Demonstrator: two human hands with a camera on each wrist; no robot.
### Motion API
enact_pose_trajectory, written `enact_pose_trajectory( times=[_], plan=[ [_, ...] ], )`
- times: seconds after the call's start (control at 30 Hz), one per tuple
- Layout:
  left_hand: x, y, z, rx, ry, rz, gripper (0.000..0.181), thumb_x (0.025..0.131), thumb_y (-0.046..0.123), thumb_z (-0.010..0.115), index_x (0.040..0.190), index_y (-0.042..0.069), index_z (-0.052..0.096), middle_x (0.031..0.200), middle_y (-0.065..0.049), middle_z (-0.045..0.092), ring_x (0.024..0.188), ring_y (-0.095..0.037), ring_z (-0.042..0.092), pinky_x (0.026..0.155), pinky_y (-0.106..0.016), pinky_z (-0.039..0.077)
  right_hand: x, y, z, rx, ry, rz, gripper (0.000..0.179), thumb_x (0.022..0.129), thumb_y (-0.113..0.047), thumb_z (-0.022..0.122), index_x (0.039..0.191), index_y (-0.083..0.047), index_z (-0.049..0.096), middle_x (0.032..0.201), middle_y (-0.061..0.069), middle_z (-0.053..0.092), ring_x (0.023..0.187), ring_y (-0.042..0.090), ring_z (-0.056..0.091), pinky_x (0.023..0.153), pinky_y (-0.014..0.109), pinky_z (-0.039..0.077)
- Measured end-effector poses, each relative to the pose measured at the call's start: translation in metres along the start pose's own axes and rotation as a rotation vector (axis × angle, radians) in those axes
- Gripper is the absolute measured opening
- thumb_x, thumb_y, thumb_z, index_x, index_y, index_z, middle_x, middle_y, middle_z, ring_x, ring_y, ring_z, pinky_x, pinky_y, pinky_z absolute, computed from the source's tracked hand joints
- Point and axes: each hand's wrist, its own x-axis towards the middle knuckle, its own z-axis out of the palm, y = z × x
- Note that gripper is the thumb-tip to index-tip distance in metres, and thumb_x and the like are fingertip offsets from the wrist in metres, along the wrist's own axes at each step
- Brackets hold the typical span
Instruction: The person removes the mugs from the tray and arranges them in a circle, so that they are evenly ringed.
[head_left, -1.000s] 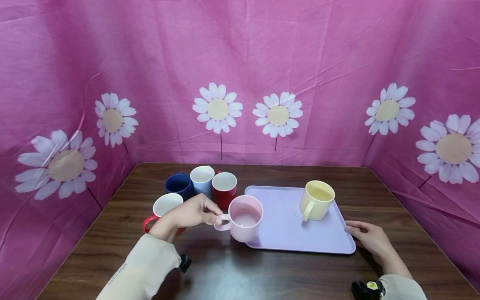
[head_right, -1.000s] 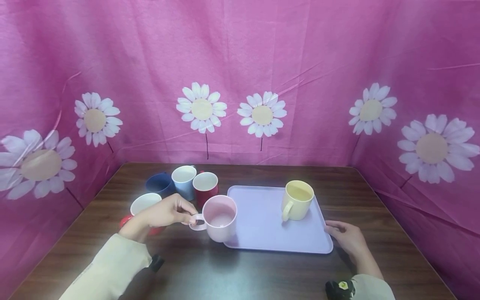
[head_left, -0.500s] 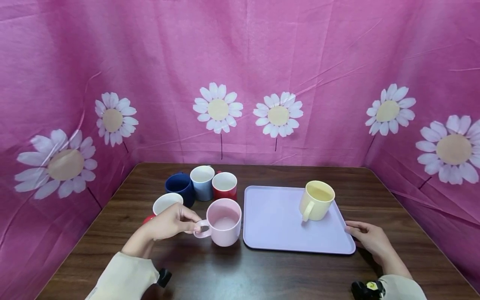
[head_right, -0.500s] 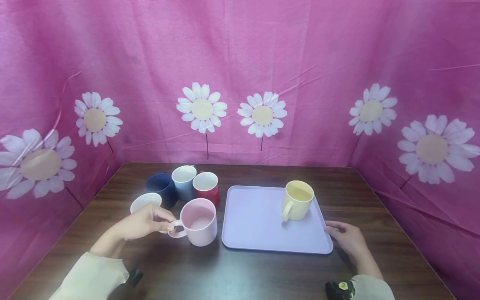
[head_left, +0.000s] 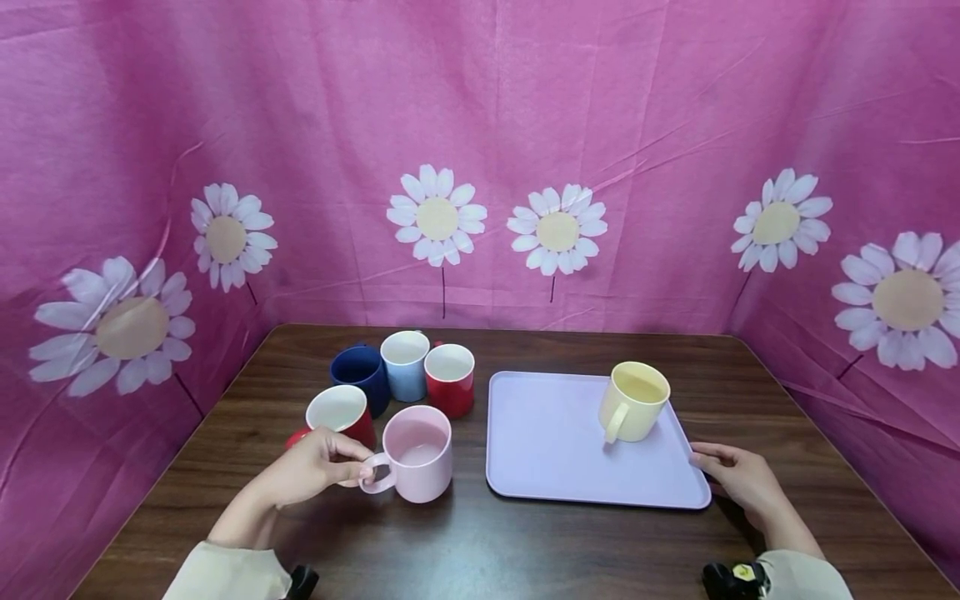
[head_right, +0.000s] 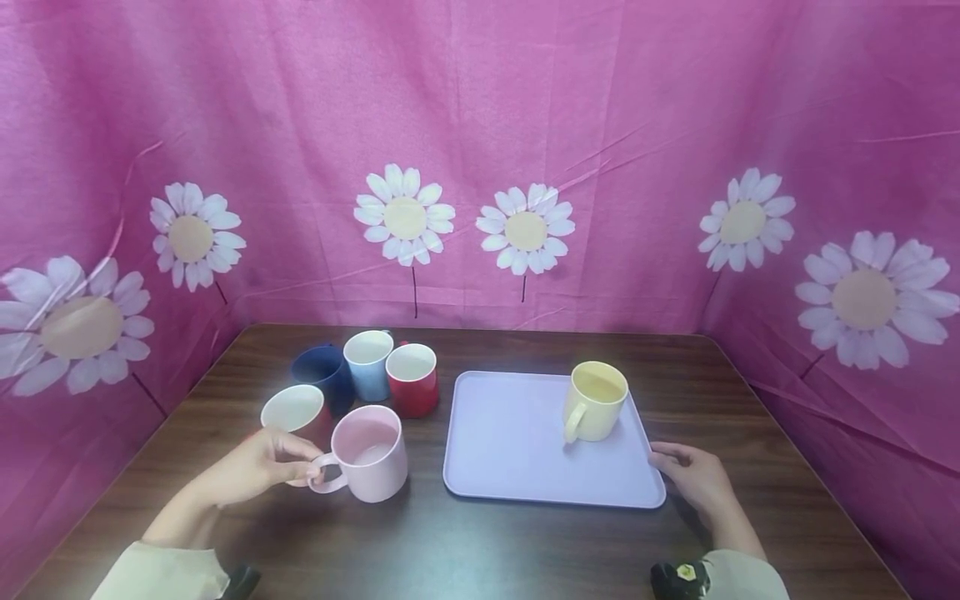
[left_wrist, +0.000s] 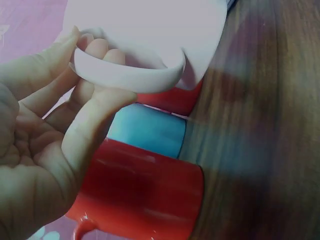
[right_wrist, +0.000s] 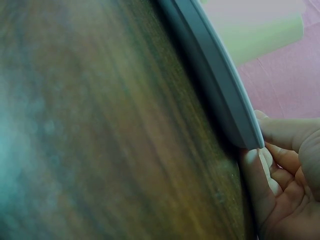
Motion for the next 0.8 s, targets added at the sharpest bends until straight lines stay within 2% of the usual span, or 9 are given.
enact_pose_trajectory(
  times=[0.2, 0.37, 0.57, 0.8],
  plan=[
    [-0.011, -0.007, 0.001, -0.049, 0.046, -0.036, 0.022, 0.089, 0.001, 0.063, 0.099, -0.019, 0.064, 0.089, -0.025, 0.067, 0.078, -0.010, 0.064, 0.072, -0.028, 0.055, 0.000, 0.001, 0.000, -0.006, 0.001, -0.005, 0.055, 0.093, -0.027, 0.063, 0.126, 0.015, 0.050, 0.121, 0.031, 0.056, 0.080, 0.000, 0.057, 0.071, 0.030, 0.055],
    [-0.017, -0.013, 0.000, -0.070, 0.069, -0.042, 0.023, 0.090, 0.000, 0.062, 0.100, -0.020, 0.062, 0.090, -0.026, 0.066, 0.080, -0.010, 0.064, 0.073, -0.028, 0.054, 0.000, 0.001, 0.000, -0.011, 0.004, 0.001, 0.055, 0.093, -0.028, 0.063, 0.126, 0.014, 0.051, 0.122, 0.032, 0.055, 0.081, 0.000, 0.057, 0.071, 0.030, 0.055],
    [-0.022, -0.017, -0.002, -0.073, 0.104, -0.082, 0.029, 0.090, 0.003, 0.063, 0.103, -0.023, 0.059, 0.091, -0.029, 0.065, 0.080, -0.011, 0.064, 0.073, -0.030, 0.054, 0.000, -0.001, 0.000, -0.010, 0.003, 0.006, 0.055, 0.093, -0.028, 0.063, 0.127, 0.014, 0.050, 0.122, 0.032, 0.054, 0.081, 0.000, 0.057, 0.071, 0.030, 0.055],
    [-0.024, -0.022, -0.003, -0.074, 0.120, -0.085, 0.030, 0.090, 0.003, 0.063, 0.103, -0.023, 0.059, 0.086, -0.020, 0.067, 0.079, -0.013, 0.064, 0.073, -0.030, 0.055, -0.001, -0.002, 0.000, -0.017, 0.004, 0.006, 0.055, 0.093, -0.028, 0.062, 0.127, 0.014, 0.050, 0.122, 0.032, 0.054, 0.082, 0.000, 0.057, 0.072, 0.030, 0.055]
  ],
)
